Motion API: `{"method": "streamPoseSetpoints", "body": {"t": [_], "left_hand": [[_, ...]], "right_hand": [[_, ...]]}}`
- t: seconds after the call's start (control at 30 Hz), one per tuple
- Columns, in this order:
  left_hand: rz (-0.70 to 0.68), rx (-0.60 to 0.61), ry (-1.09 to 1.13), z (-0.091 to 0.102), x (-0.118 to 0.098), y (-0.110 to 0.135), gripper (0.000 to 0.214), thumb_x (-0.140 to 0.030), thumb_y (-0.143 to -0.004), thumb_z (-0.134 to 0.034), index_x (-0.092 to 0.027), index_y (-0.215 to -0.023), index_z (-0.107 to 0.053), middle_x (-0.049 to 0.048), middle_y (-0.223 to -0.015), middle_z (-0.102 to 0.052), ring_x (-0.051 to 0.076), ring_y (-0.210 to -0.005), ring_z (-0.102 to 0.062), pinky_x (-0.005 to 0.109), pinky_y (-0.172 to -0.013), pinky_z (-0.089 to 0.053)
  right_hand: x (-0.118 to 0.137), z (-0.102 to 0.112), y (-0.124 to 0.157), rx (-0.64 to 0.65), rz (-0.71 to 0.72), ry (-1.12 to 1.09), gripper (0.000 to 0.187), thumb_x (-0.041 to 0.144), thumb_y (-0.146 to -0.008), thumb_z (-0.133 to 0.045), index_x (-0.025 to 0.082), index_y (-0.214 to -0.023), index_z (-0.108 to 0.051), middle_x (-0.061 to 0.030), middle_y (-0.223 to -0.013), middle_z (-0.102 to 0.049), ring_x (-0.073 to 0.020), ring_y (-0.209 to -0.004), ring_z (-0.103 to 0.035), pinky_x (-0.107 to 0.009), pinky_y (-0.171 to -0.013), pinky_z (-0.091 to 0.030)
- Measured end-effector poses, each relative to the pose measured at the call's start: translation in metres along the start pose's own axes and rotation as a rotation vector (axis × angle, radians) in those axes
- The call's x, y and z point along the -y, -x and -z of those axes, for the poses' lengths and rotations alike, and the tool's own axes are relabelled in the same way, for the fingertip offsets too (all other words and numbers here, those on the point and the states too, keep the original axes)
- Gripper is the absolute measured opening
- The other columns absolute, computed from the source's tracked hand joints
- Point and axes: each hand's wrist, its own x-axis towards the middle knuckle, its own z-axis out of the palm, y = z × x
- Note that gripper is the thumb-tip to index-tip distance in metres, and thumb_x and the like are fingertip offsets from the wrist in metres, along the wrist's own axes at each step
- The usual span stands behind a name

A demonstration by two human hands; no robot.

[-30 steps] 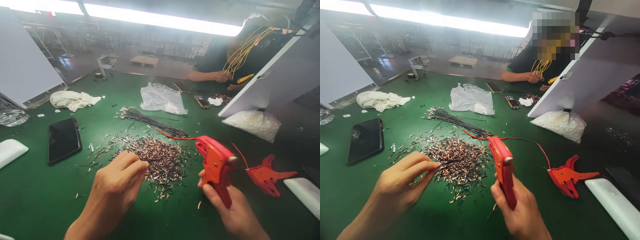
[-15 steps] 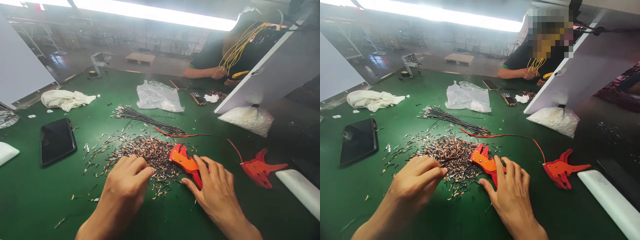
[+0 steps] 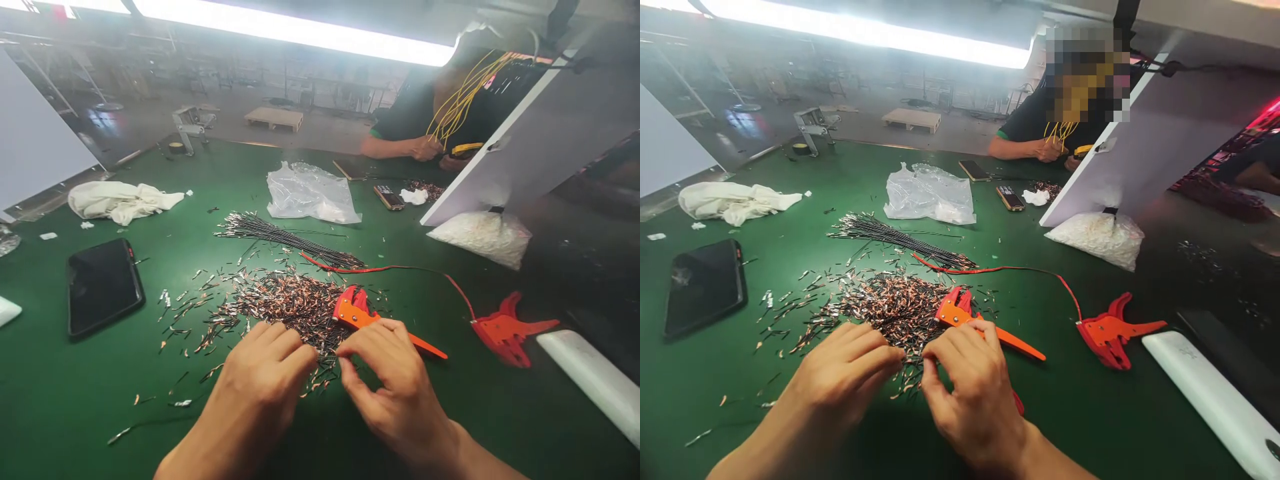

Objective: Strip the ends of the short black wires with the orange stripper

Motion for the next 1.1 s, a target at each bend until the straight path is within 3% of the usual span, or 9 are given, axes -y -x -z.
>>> {"method": "streamPoseSetpoints", "body": {"t": [0.3,0.4,0.5,0.57,0.7,0.8,0.9,1.03,1.1], "left_hand": [[0.031,0.094,0.074,-0.018,-0.022,0.005,0.030,0.004,-0.085,-0.041,-0.018,-0.071,-0.055,0.0031,-0.065,-0.061,0.017,-0.054,-0.055,0.028,-0.050,-0.041],[-0.030,0.092,0.062,-0.014,-0.023,0.003,0.031,0.008,-0.079,-0.040,-0.018,-0.068,-0.052,0.0018,-0.062,-0.060,0.016,-0.053,-0.053,0.027,-0.048,-0.040],[-0.029,0.129,0.080,-0.011,-0.020,0.002,0.029,0.008,-0.078,-0.041,-0.018,-0.068,-0.051,0.0012,-0.062,-0.059,0.015,-0.053,-0.052,0.026,-0.049,-0.040],[-0.011,0.100,0.077,-0.011,-0.018,0.002,0.028,0.005,-0.082,-0.042,-0.019,-0.069,-0.051,0.0016,-0.062,-0.058,0.015,-0.053,-0.051,0.027,-0.049,-0.039],[0.040,-0.034,0.033,-0.011,-0.014,-0.001,0.025,-0.003,-0.091,-0.043,-0.019,-0.075,-0.053,0.0012,-0.064,-0.057,0.017,-0.056,-0.050,0.028,-0.051,-0.039],[0.123,-0.115,0.080,-0.008,-0.014,-0.002,0.017,-0.007,-0.094,-0.046,-0.019,-0.088,-0.056,0.0007,-0.071,-0.063,0.017,-0.060,-0.056,0.028,-0.055,-0.045],[0.234,-0.135,0.147,-0.004,-0.017,-0.002,0.015,-0.009,-0.096,-0.048,-0.020,-0.092,-0.057,-0.0019,-0.071,-0.065,0.014,-0.059,-0.060,0.024,-0.056,-0.048],[0.380,-0.111,0.217,-0.002,-0.019,-0.004,0.019,-0.012,-0.097,-0.045,-0.021,-0.085,-0.058,-0.0053,-0.062,-0.058,0.010,-0.048,-0.052,0.020,-0.044,-0.039],[0.414,-0.115,0.221,-0.001,-0.018,-0.005,0.020,-0.013,-0.097,-0.044,-0.021,-0.085,-0.058,-0.0057,-0.062,-0.056,0.009,-0.047,-0.050,0.020,-0.043,-0.038]], "right_hand": [[-0.007,-0.012,0.008,-0.049,0.135,0.159,0.019,0.006,-0.086,-0.049,0.020,-0.079,-0.059,-0.0004,-0.075,-0.066,-0.0178,-0.072,-0.061,-0.046,-0.094,-0.038],[-0.012,-0.008,0.006,-0.108,0.120,0.163,0.020,0.005,-0.086,-0.049,0.021,-0.078,-0.057,0.0004,-0.072,-0.065,-0.0167,-0.069,-0.060,-0.045,-0.092,-0.040],[-0.021,0.003,-0.001,-0.211,0.062,0.170,0.020,0.003,-0.086,-0.050,0.022,-0.084,-0.056,0.0006,-0.070,-0.063,-0.0166,-0.066,-0.059,-0.036,-0.079,-0.044],[-0.023,0.008,-0.004,-0.217,0.041,0.180,0.018,0.005,-0.088,-0.053,0.022,-0.088,-0.057,0.0000,-0.076,-0.067,-0.0178,-0.072,-0.062,-0.040,-0.087,-0.041],[-0.021,0.005,-0.002,-0.088,0.039,0.087,0.019,0.004,-0.091,-0.054,0.022,-0.089,-0.059,0.0006,-0.080,-0.069,-0.0187,-0.082,-0.065,-0.046,-0.097,-0.034],[-0.021,0.000,0.002,-0.019,0.031,0.117,0.011,0.011,-0.092,-0.061,0.020,-0.099,-0.061,-0.0049,-0.095,-0.072,-0.0235,-0.094,-0.063,-0.043,-0.093,-0.037],[-0.030,0.005,0.003,-0.007,0.022,0.166,0.009,0.012,-0.096,-0.056,0.020,-0.097,-0.060,-0.0047,-0.093,-0.070,-0.0238,-0.094,-0.061,-0.040,-0.086,-0.040],[-0.050,0.018,0.006,0.015,-0.085,0.396,0.029,0.014,-0.100,-0.043,0.018,-0.126,-0.056,-0.0087,-0.100,-0.071,-0.0279,-0.094,-0.063,-0.046,-0.084,-0.044],[-0.061,0.024,0.010,0.124,-0.172,0.541,0.030,0.030,-0.098,-0.051,0.014,-0.122,-0.059,-0.0135,-0.103,-0.070,-0.0345,-0.095,-0.063,-0.050,-0.080,-0.047]]}}
